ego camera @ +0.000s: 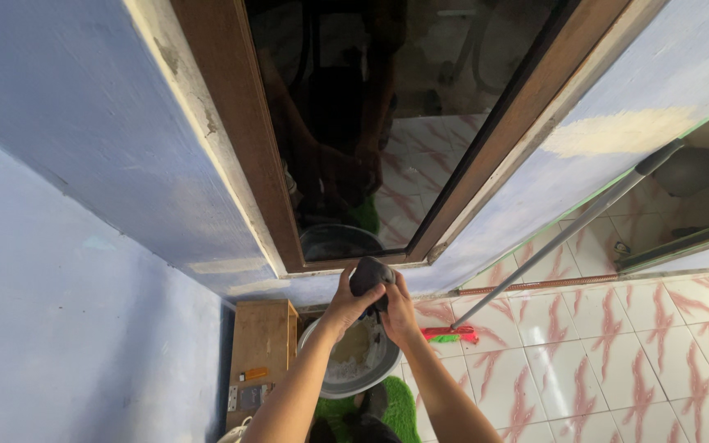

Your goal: The person wipes a window pane with a cloth, then rinses and wrings out the cloth in a bucket of water.

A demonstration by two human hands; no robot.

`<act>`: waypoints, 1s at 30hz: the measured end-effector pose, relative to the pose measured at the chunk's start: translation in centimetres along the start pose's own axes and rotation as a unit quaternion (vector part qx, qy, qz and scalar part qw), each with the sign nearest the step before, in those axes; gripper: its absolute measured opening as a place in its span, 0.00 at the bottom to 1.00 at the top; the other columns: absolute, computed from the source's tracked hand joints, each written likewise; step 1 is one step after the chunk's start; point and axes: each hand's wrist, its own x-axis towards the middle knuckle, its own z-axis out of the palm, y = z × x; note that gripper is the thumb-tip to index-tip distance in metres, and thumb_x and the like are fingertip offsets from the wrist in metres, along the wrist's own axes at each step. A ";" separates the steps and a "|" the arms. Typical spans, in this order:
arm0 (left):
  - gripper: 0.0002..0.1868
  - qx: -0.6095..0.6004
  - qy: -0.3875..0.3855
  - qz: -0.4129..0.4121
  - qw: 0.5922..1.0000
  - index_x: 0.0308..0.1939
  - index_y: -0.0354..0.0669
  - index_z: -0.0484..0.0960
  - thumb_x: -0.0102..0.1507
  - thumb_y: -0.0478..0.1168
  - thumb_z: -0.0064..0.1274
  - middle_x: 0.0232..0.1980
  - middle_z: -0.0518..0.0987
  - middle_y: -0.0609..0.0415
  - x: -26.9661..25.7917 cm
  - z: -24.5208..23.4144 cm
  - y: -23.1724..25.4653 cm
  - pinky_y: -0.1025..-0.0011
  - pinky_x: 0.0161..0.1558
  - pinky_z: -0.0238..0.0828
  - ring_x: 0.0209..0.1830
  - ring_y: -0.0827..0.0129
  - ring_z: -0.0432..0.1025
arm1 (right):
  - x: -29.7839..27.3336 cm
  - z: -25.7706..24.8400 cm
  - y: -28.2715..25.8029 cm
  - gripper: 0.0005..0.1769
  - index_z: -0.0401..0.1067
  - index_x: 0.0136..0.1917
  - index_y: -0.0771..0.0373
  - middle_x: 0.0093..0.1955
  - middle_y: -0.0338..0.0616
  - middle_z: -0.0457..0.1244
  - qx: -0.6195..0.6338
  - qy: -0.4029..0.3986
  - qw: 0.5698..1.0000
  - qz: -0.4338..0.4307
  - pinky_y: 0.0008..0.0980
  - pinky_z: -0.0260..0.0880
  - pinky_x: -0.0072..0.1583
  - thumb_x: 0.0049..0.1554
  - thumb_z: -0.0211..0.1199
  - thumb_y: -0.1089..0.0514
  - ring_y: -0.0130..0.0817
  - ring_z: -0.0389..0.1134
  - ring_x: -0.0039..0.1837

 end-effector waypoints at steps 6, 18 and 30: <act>0.32 0.142 -0.049 0.119 0.981 0.59 0.39 0.78 0.53 0.44 0.69 0.53 0.83 0.40 0.6 -3.6 2.2 0.69 0.48 0.76 0.47 0.62 0.79 | 2.9 -2.1 -6.8 0.29 0.63 0.66 0.61 0.50 0.50 0.68 -0.443 -0.117 0.887 -0.057 0.29 0.71 0.52 0.53 0.67 0.69 0.33 0.69 0.50; 0.20 -0.339 0.022 0.025 0.940 0.52 0.34 0.76 0.57 0.20 0.56 0.42 0.74 0.43 8.8 -2.8 -5.3 0.69 0.35 0.72 0.36 0.62 0.72 | 9.2 -7.8 -1.4 0.23 0.68 0.55 0.61 0.50 0.45 0.64 -0.126 0.063 0.988 0.060 0.36 0.75 0.47 0.47 0.68 0.71 0.34 0.69 0.50; 0.23 -0.531 0.209 -0.082 0.817 0.43 0.40 0.75 0.51 0.16 0.37 0.40 0.75 0.47 13.3 -0.1 -5.6 0.53 0.43 0.72 0.42 0.56 0.69 | 12.9 -7.2 2.0 0.20 0.69 0.48 0.63 0.47 0.47 0.65 0.064 0.122 0.987 0.087 0.50 0.75 0.54 0.46 0.52 0.79 0.41 0.67 0.47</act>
